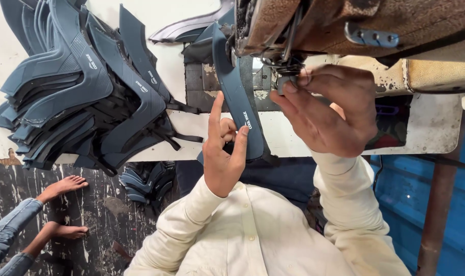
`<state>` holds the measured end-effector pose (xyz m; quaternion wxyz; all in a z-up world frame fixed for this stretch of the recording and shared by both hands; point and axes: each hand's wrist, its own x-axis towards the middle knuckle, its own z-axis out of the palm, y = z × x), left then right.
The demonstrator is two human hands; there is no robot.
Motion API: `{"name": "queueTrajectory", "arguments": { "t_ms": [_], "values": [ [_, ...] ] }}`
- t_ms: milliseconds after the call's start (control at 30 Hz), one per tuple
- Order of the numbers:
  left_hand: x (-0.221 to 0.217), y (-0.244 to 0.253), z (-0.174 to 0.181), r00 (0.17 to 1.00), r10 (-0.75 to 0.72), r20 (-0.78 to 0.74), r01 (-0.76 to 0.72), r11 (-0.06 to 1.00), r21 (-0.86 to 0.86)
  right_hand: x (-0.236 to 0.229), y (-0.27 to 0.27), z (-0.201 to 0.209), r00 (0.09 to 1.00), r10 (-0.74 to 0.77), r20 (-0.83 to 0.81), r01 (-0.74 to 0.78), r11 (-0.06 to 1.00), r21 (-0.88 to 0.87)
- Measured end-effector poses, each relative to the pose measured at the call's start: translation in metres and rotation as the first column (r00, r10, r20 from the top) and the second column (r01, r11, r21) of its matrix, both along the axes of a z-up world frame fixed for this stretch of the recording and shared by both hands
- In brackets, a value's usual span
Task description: The person operates a sewing machine to stitch a black strap onto the sole of a dark blue slipper. They guide the slipper under the needle, feed the strap through the machine, and then remove the finished item to place it on a stack of similar slippers.
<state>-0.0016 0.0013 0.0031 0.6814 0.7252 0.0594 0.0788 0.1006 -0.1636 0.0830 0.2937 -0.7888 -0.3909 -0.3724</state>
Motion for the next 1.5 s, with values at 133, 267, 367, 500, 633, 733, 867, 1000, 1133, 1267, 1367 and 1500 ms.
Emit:
{"name": "queueTrajectory", "arguments": {
  "t_ms": [133,267,367,500,633,733,867,1000,1133,1267,1367,1500],
  "values": [
    [0.0,-0.001,-0.001,1.0,0.011,-0.005,-0.011,1.0,0.014,0.004,0.001,0.0,0.998,0.022,0.054,-0.021,1.0,-0.02],
    [0.0,-0.002,-0.001,1.0,0.018,-0.008,-0.018,1.0,0.007,0.005,0.004,-0.002,0.997,0.032,0.068,-0.034,0.999,0.021],
    [-0.001,-0.001,0.001,0.998,0.019,-0.063,-0.018,1.0,0.026,0.004,0.008,-0.009,0.999,-0.012,0.034,0.01,0.997,0.075],
    [-0.002,0.002,0.005,1.0,-0.006,-0.03,0.005,1.0,-0.01,0.0,0.017,-0.034,0.992,0.053,-0.115,-0.022,0.966,0.259],
    [-0.012,0.002,0.004,0.999,0.034,0.013,-0.035,0.994,0.107,-0.007,0.029,-0.053,0.803,0.059,-0.593,0.037,0.988,0.149],
    [-0.011,0.004,0.006,0.999,0.034,-0.004,-0.033,0.994,0.102,-0.01,0.037,-0.065,0.754,0.087,-0.651,0.01,0.99,0.144],
    [-0.009,0.01,0.005,0.995,0.056,0.083,-0.074,0.97,0.23,-0.002,0.038,-0.084,0.475,0.315,-0.822,0.219,0.862,0.457],
    [0.008,0.03,0.011,0.996,0.028,0.088,-0.05,0.966,0.255,0.001,0.036,-0.085,0.415,0.43,-0.802,0.19,0.821,0.538],
    [0.026,0.051,0.018,0.997,-0.043,0.057,0.026,0.962,0.273,0.0,0.042,-0.082,0.369,0.472,-0.801,0.211,0.797,0.566],
    [0.045,0.064,0.021,0.985,-0.123,0.117,0.078,0.939,0.335,0.0,0.045,-0.079,0.344,0.467,-0.814,0.242,0.794,0.558],
    [0.057,0.069,0.018,0.98,-0.144,0.136,0.087,0.931,0.355,-0.001,0.047,-0.077,0.379,0.449,-0.809,0.24,0.796,0.555],
    [0.074,0.074,0.015,0.968,-0.168,0.184,0.094,0.93,0.354,-0.003,0.049,-0.076,0.365,0.423,-0.829,0.269,0.805,0.529]
  ]
}}
